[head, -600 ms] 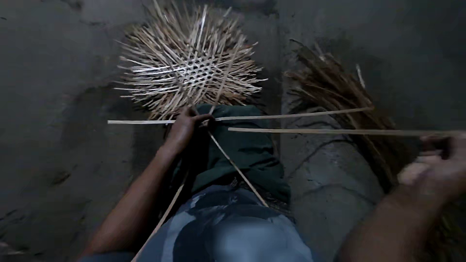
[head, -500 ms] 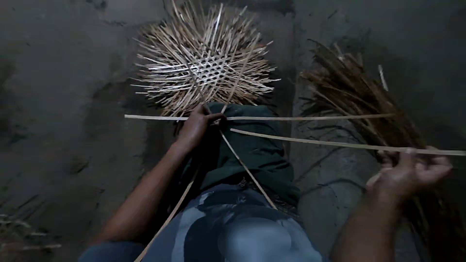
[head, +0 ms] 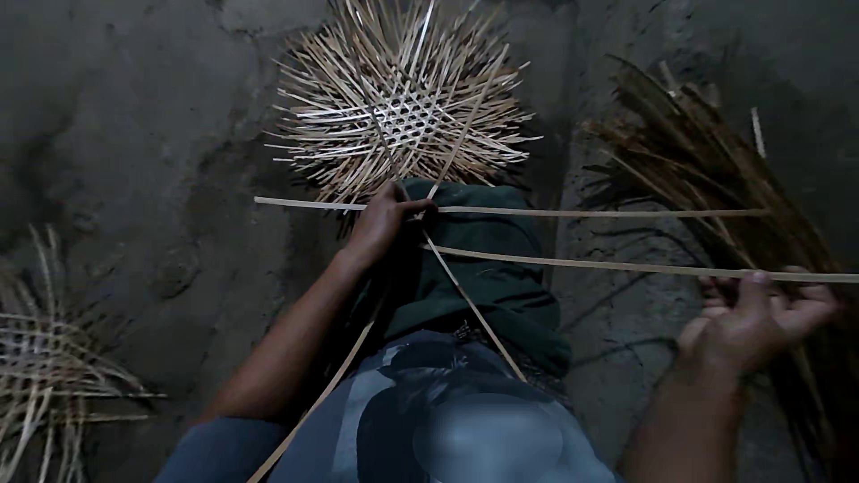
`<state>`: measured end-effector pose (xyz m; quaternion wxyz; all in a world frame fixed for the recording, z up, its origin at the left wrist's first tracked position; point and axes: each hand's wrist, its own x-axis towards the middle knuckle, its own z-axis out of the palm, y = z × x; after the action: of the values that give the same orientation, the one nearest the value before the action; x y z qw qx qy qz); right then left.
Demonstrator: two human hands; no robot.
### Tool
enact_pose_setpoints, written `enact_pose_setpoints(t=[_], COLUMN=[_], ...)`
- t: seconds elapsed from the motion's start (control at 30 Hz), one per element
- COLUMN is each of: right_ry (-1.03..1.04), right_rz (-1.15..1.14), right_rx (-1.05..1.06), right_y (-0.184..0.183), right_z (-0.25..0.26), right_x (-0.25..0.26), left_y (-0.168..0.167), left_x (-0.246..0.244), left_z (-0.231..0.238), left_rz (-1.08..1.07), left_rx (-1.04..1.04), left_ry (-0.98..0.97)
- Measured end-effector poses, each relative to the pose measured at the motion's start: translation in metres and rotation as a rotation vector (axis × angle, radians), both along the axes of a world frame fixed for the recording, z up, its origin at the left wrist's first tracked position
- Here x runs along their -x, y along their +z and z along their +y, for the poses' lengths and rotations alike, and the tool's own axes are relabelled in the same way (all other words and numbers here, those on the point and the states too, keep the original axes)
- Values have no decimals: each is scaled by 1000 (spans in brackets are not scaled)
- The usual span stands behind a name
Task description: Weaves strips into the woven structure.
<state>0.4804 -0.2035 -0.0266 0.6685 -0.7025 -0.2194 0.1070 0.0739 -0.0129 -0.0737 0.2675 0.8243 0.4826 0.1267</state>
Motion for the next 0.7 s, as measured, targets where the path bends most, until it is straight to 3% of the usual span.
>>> enact_pose_setpoints(t=[0.1,0.23,0.4,0.47,0.6,0.7], right_ry=[48,298,812,1007,1042,1132], right_rz=[171,321,384,132,-834,-1096], right_rx=[57,212,728,768,450,360], right_y=[-26,-40,-21,-12,-35,-59], right_z=[7,20,40,44,63,83], right_x=[31,103,136,142,155,156], left_y=[3,11,-6,-19,-28,-24], left_x=[-1,-6,0,5,3,4], left_z=[2,3,-7,-12,-19,-22], left_rz=[37,102,-30,-134,-153,-138], left_rx=[20,54,-43,-139,-199,-183], left_ry=[3,23,9,-1,37,44])
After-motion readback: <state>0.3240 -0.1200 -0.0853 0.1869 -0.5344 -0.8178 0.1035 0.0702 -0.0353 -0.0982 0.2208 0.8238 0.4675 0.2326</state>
